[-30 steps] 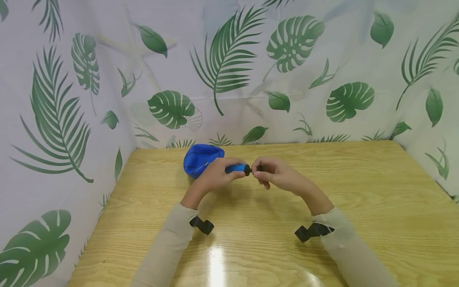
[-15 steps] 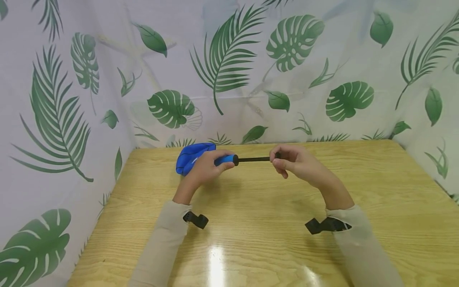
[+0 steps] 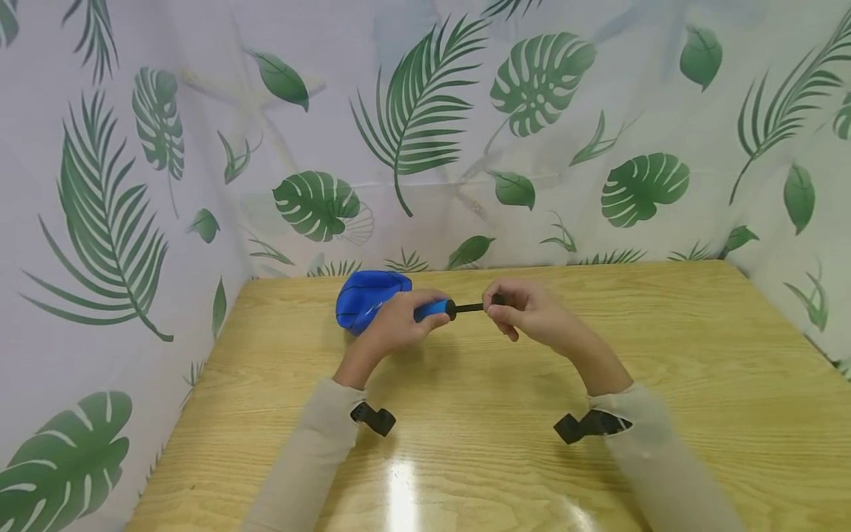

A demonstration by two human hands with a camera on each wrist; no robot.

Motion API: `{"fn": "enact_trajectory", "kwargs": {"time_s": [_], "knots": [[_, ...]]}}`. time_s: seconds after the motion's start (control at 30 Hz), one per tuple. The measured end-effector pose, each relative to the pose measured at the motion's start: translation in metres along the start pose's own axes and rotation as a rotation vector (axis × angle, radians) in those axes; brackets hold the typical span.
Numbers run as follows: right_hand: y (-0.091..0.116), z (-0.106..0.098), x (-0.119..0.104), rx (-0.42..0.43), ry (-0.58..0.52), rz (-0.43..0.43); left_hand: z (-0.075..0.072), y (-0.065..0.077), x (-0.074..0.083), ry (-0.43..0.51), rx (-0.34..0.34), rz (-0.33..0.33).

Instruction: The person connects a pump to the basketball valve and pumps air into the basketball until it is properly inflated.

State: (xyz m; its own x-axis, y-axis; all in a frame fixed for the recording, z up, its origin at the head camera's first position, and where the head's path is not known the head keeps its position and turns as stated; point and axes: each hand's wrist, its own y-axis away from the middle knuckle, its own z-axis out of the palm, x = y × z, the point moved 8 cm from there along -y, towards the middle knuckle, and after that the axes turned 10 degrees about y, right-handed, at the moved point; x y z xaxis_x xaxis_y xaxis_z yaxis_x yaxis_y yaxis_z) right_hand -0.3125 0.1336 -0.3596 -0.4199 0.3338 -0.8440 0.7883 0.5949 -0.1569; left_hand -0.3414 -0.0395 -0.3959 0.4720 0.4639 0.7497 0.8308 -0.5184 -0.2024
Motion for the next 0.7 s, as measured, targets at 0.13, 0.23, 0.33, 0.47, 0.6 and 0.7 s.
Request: {"fn": "enact_trajectory", "kwargs": {"time_s": [0.13, 0.23, 0.33, 0.47, 0.6, 0.7], "knots": [[-0.005, 0.014, 0.008, -0.026, -0.005, 0.062, 0.009, 0.000, 0.003, 0.009, -0.035, 0.000], [-0.008, 0.023, 0.012, -0.036, 0.005, 0.077, 0.013, 0.000, 0.004, 0.016, -0.058, -0.013], [-0.010, 0.028, 0.015, -0.043, 0.023, 0.080, 0.016, 0.000, 0.007, 0.011, -0.072, -0.018], [-0.011, 0.031, 0.015, -0.047, 0.030, 0.076, 0.015, 0.000, 0.009, 0.007, -0.076, -0.014], [-0.011, 0.032, 0.014, -0.056, 0.027, 0.076, 0.014, 0.001, 0.008, 0.021, -0.076, -0.013], [-0.011, 0.031, 0.014, -0.070, 0.026, 0.072, 0.012, 0.000, 0.005, 0.046, -0.075, -0.007]]}}
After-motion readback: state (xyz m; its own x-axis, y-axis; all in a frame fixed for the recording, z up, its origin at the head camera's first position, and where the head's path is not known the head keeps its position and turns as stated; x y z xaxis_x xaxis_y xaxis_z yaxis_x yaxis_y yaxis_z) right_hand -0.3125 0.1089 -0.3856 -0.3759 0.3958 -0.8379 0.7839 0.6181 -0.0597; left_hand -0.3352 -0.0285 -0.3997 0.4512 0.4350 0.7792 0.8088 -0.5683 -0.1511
